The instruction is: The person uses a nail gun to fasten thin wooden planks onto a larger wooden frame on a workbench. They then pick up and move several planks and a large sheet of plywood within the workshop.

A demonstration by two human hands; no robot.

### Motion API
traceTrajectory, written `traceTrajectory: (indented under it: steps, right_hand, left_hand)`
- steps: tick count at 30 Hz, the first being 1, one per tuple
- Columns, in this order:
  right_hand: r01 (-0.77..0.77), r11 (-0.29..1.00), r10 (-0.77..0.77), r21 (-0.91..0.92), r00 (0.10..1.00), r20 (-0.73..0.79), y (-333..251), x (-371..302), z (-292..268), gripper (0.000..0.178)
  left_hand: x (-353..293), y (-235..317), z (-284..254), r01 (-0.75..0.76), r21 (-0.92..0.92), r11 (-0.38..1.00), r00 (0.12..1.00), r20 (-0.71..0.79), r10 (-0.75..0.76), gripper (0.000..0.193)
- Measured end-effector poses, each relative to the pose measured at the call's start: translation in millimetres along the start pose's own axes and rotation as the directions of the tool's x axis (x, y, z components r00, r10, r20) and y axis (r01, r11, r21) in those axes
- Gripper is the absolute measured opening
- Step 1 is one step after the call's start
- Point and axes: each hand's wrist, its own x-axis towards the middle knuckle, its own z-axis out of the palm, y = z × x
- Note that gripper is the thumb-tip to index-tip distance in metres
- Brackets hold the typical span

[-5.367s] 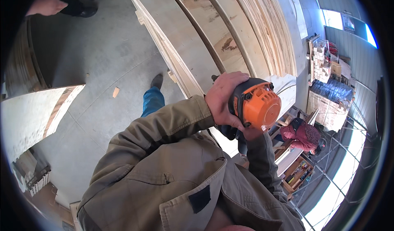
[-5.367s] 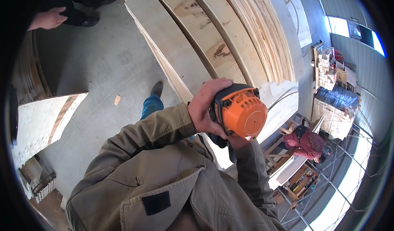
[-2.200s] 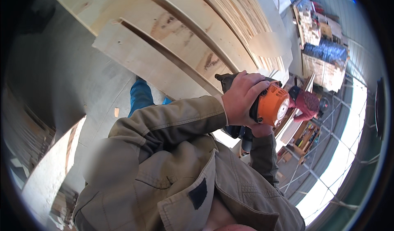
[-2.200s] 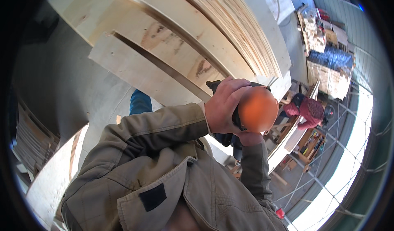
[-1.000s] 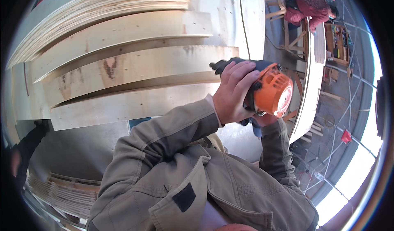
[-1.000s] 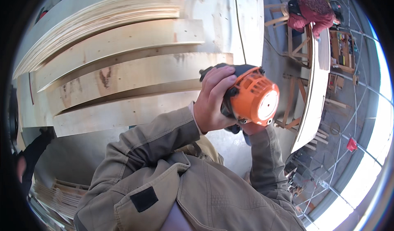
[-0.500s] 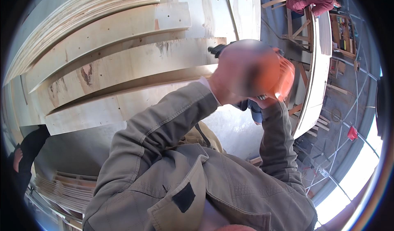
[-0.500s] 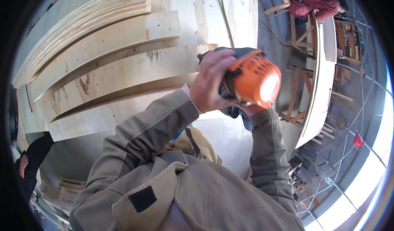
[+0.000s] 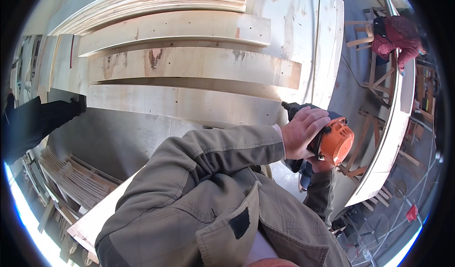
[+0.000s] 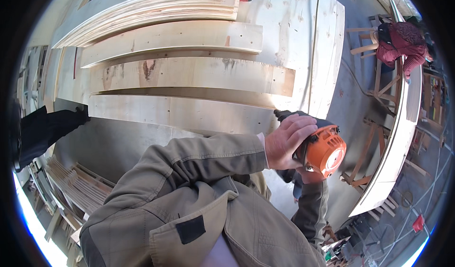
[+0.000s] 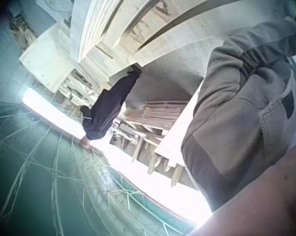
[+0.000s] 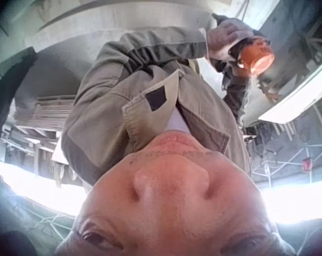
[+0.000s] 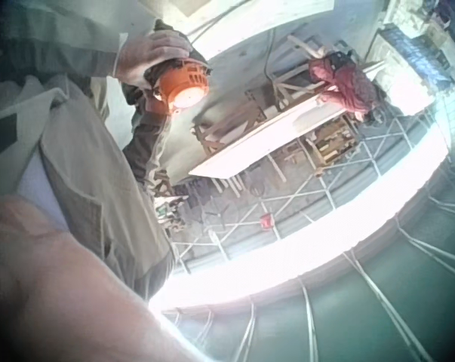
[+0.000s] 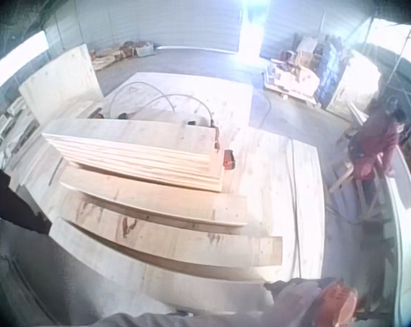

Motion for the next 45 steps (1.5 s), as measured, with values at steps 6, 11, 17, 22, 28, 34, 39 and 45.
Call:
traceTrajectory:
  steps: [6,11,17,22,28,34,39,45]
  right_hand:
    - [0.138,0.921,-0.150,-0.365,0.989,-0.004,-13,-40,21,0.085]
    - [0.197,0.897,-0.155,-0.397,0.979,0.135,-11,-65,14,0.090]
    - [0.241,0.924,-0.151,-0.298,0.943,0.296,-33,-68,14,0.088]
    - [0.569,0.619,-0.312,-0.542,0.811,0.495,-28,-18,-17,0.083]
    - [0.613,0.387,-0.391,-0.689,0.785,0.480,-40,31,-106,0.079]
    - [0.403,0.649,-0.303,-0.646,0.915,0.267,-67,91,-172,0.059]
    - [0.279,0.760,-0.230,-0.588,0.960,0.157,-90,149,-189,0.049]
    - [0.595,0.487,-0.544,-0.639,0.779,0.311,-117,236,-166,0.044]
  left_hand:
    - [-29,29,0,-0.056,0.021,0.998,0.998,-0.027,0.057,0.108]
    - [-63,69,-4,-0.048,0.082,0.995,0.996,-0.069,0.054,0.105]
    - [-79,92,9,-0.017,0.136,0.991,0.979,-0.200,0.044,0.106]
    - [-59,77,39,0.040,0.258,0.965,0.965,-0.261,0.029,0.105]
    - [-1,36,104,0.127,0.364,0.923,0.984,-0.163,-0.071,0.111]
    - [-36,7,106,0.422,0.336,0.842,0.891,-0.326,-0.316,0.087]
    - [-149,22,100,0.754,0.277,0.595,0.649,-0.448,-0.615,0.057]
    - [-309,37,118,0.979,0.067,0.190,0.189,-0.640,-0.744,0.055]
